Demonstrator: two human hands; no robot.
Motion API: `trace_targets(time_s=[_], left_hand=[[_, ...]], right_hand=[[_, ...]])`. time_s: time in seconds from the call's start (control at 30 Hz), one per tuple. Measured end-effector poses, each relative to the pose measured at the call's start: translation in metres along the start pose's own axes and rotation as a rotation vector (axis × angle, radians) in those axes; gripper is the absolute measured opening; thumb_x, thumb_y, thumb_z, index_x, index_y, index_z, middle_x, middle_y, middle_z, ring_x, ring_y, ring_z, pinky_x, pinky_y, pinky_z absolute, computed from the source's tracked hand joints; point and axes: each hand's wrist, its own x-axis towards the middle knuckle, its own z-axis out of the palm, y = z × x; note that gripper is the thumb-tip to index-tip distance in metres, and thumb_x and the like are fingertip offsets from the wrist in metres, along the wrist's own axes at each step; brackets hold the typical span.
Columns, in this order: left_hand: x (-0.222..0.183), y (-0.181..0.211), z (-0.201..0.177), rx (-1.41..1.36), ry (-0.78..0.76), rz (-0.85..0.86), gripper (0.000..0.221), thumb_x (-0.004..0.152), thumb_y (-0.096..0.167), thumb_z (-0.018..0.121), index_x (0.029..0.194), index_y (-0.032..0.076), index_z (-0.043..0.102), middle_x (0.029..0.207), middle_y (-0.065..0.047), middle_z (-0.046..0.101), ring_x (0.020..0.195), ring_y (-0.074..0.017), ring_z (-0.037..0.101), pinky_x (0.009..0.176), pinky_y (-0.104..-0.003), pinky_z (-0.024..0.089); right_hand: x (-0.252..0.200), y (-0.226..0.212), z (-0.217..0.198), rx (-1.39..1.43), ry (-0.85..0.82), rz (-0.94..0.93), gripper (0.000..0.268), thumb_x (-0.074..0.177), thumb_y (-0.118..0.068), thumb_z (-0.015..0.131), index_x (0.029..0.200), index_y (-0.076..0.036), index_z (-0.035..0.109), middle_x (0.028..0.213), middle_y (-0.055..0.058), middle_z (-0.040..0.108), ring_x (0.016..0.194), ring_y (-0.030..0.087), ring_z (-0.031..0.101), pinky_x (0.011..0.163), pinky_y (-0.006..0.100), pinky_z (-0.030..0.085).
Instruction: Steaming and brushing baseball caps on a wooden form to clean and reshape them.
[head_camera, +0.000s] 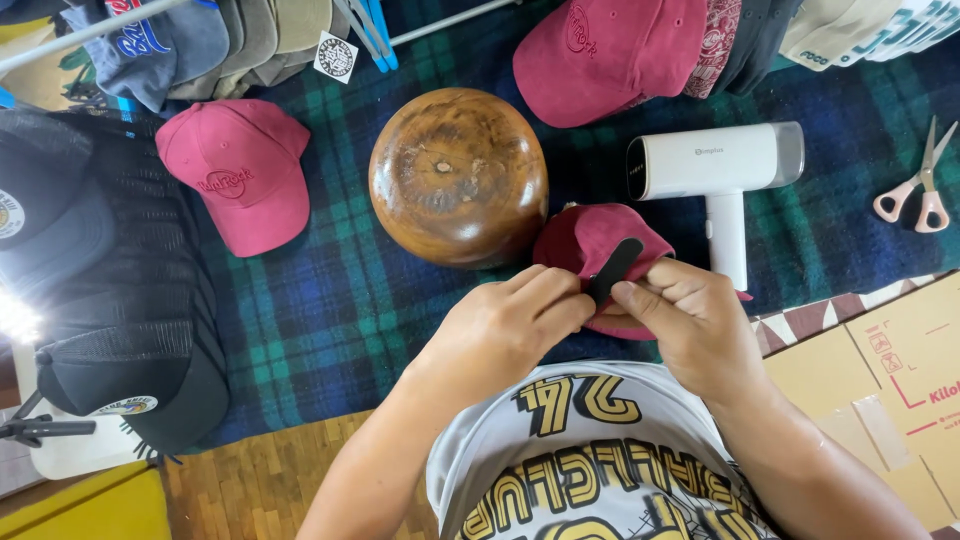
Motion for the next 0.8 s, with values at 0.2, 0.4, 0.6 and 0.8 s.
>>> trace_targets(time_s=[0.2,0.4,0.6,0.8], left_hand=[[-0.001,-0.004,0.009,0.185,-0.050,0.081,0.010,0.096,-0.005,0.068,0.102,0.003,0.070,0.094,-0.010,0.055,0.087,-0.0193,0.058,0.071,-0.028,0.055],[0.004,0.002,0.003,0.123,0.047,0.094,0.020,0.097,-0.012,0.063,0.085,0.003,0.064,0.091,-0.009,0.050,0.087,-0.0166,0.051,0.081,-0.024,0.051],[-0.007,-0.005,0.028,0.064,0.330,-0.003,0.025,0.090,0.030,0.078,0.088,0.010,0.062,0.097,-0.009,0.055,0.091,-0.0277,0.063,0.077,-0.037,0.057],[0.011,0.013,-0.002,-0.315,0.370,-0.271,0.023,0.091,0.009,0.078,0.095,0.003,0.056,0.096,-0.015,0.067,0.087,-0.0266,0.069,0.078,-0.034,0.058]], right_hand=[[-0.003,-0.032,0.020,0.036,0.020,0.033,0.019,0.098,-0.001,0.061,0.084,0.006,0.072,0.072,0.013,0.073,0.080,0.016,0.073,0.073,0.041,0.067],[-0.006,-0.053,0.029,0.036,0.076,-0.011,0.021,0.099,-0.002,0.061,0.079,0.001,0.068,0.069,0.008,0.064,0.082,0.010,0.060,0.070,0.037,0.065],[-0.014,-0.040,0.026,-0.250,0.158,-0.099,0.018,0.097,-0.015,0.068,0.084,-0.004,0.075,0.058,0.006,0.066,0.059,0.010,0.059,0.064,0.036,0.058],[-0.027,-0.052,-0.004,-0.537,0.025,-0.086,0.020,0.090,-0.026,0.069,0.093,-0.008,0.078,0.069,-0.002,0.074,0.059,0.004,0.054,0.054,0.025,0.045]])
